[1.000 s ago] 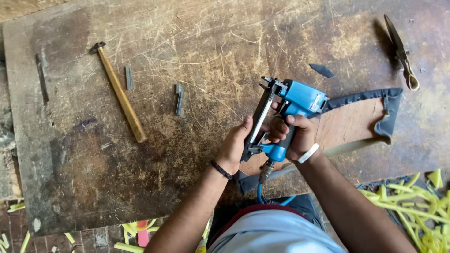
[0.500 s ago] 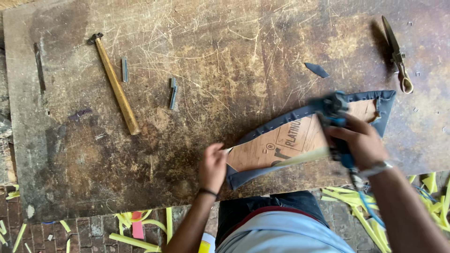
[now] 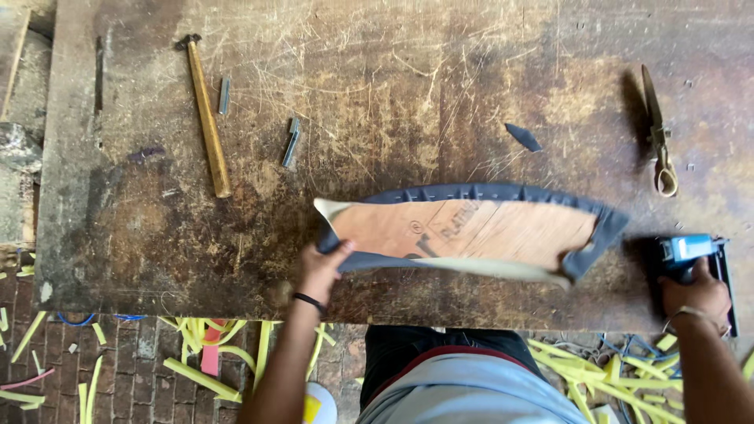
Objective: The person staples dark fabric onto a curved wooden footboard using a pneumatic staple gun, trims excess fabric with scissors, and flips the piece to continue securing the edges. The work is performed on a wooden workbench with tools and debris visible.
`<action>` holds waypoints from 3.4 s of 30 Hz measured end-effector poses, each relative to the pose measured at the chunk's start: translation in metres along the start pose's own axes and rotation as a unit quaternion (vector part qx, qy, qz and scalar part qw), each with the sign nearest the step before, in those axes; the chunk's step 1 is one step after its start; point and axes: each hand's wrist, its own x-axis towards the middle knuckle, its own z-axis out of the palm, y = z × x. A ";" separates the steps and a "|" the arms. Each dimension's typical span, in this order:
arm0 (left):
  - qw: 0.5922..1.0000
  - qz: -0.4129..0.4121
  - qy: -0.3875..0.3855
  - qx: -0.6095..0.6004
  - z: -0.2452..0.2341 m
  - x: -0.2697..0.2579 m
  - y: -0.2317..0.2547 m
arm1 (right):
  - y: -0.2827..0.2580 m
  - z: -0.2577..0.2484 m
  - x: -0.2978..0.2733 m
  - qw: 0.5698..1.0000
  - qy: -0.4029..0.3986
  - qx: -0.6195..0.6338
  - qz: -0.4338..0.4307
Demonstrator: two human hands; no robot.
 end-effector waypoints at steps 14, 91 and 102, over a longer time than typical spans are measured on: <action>0.899 0.338 -0.269 0.069 0.037 -0.022 0.254 | -0.363 -0.220 -0.103 0.706 -0.233 0.580 -0.333; 0.764 0.577 -0.166 0.238 0.138 -0.079 0.301 | -0.291 -0.338 -0.164 0.912 -0.227 0.339 -0.048; 0.765 0.578 -0.163 0.233 0.137 -0.078 0.300 | -0.300 -0.343 -0.167 0.913 -0.249 0.321 -0.032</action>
